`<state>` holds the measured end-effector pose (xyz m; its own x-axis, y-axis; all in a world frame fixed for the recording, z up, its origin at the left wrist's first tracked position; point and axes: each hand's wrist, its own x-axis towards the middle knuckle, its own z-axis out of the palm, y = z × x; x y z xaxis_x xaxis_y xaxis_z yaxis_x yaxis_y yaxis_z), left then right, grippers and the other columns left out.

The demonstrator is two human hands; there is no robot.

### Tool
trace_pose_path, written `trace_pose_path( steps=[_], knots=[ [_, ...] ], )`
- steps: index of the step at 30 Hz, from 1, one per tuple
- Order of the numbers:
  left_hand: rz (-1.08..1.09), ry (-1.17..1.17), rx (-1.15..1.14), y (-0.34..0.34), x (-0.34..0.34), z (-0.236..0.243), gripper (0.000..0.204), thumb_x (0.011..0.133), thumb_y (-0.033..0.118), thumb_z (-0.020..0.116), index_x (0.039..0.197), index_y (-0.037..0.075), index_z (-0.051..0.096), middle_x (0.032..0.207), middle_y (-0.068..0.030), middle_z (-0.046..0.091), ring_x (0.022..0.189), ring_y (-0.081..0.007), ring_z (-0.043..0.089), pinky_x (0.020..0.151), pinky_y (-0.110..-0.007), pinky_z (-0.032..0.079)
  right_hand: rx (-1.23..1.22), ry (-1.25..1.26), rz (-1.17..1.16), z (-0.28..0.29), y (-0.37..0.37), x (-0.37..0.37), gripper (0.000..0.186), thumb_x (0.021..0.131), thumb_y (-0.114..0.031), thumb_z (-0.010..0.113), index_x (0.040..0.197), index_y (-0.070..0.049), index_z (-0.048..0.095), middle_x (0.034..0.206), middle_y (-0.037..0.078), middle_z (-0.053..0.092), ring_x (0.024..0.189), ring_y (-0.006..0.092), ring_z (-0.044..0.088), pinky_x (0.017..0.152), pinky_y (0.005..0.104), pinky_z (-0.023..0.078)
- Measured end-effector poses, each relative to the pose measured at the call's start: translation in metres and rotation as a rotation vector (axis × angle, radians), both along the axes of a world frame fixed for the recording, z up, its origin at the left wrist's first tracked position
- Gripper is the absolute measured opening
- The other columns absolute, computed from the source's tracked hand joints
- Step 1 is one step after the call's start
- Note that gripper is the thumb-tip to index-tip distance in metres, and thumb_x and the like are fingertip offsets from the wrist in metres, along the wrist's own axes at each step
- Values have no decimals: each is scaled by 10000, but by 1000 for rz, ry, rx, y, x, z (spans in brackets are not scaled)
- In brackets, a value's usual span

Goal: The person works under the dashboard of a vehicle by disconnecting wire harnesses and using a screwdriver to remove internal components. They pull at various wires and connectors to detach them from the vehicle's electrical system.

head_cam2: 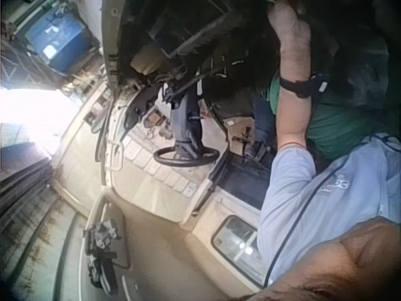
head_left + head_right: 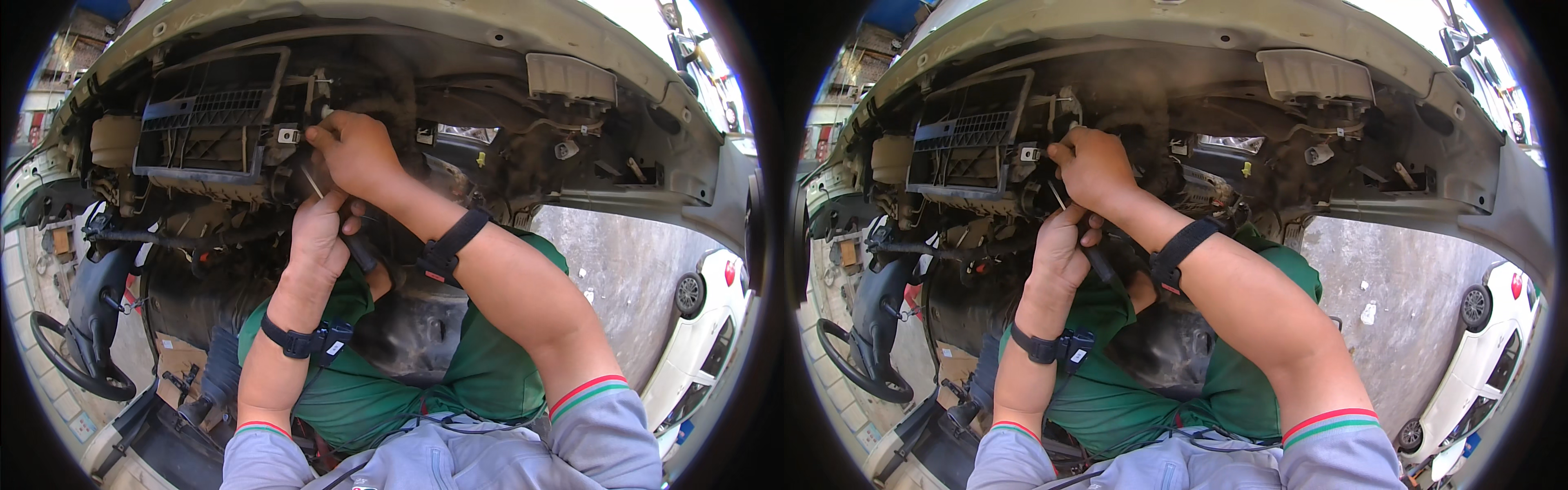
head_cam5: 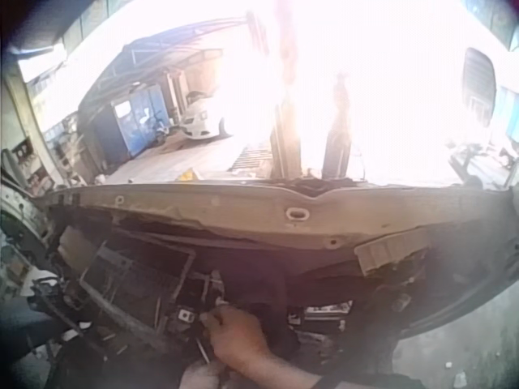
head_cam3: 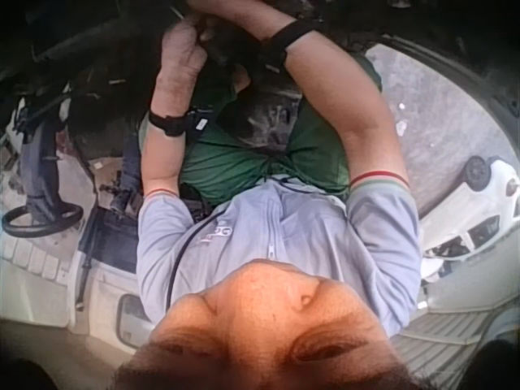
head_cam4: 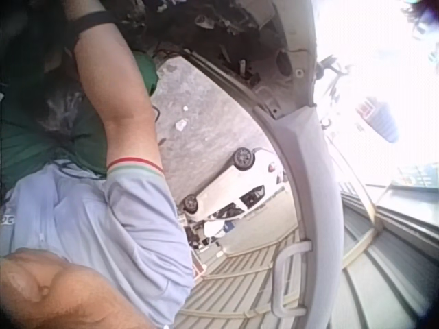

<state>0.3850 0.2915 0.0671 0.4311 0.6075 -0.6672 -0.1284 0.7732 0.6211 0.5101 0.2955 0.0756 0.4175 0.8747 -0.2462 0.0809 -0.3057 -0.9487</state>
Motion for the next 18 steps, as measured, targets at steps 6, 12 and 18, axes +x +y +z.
trace_pose_path(
  steps=[6, 12, 18],
  knots=[
    [15, 37, -3, 0, -1, -2, 108, 968, 131, 555, 953, 26, 576, 799, -22, 561, 632, -101, 489, 470, -210, 347, 108, -269, 89, -6, -2, 3, 241, 902, -215, 589, 968, 1, 671, 836, 196, 687, 821, 379, 668, 752, 419, 511],
    [43, 66, -22, 5, 0, 6, 172, 994, 209, 552, 923, 54, 572, 770, -14, 534, 615, -93, 463, 469, -210, 326, 78, -315, 153, -3, -4, 6, 227, 899, -214, 577, 976, -22, 671, 853, 206, 678, 815, 380, 663, 757, 422, 509],
    [66, 11, -4, 6, -3, 9, 151, 996, 210, 546, 966, 65, 570, 798, -15, 536, 633, -95, 455, 489, -206, 328, -36, -103, 155, 0, 5, 9, 280, 937, -250, 561, 965, 2, 679, 830, 174, 691, 769, 321, 672, 739, 374, 509]
  ],
)
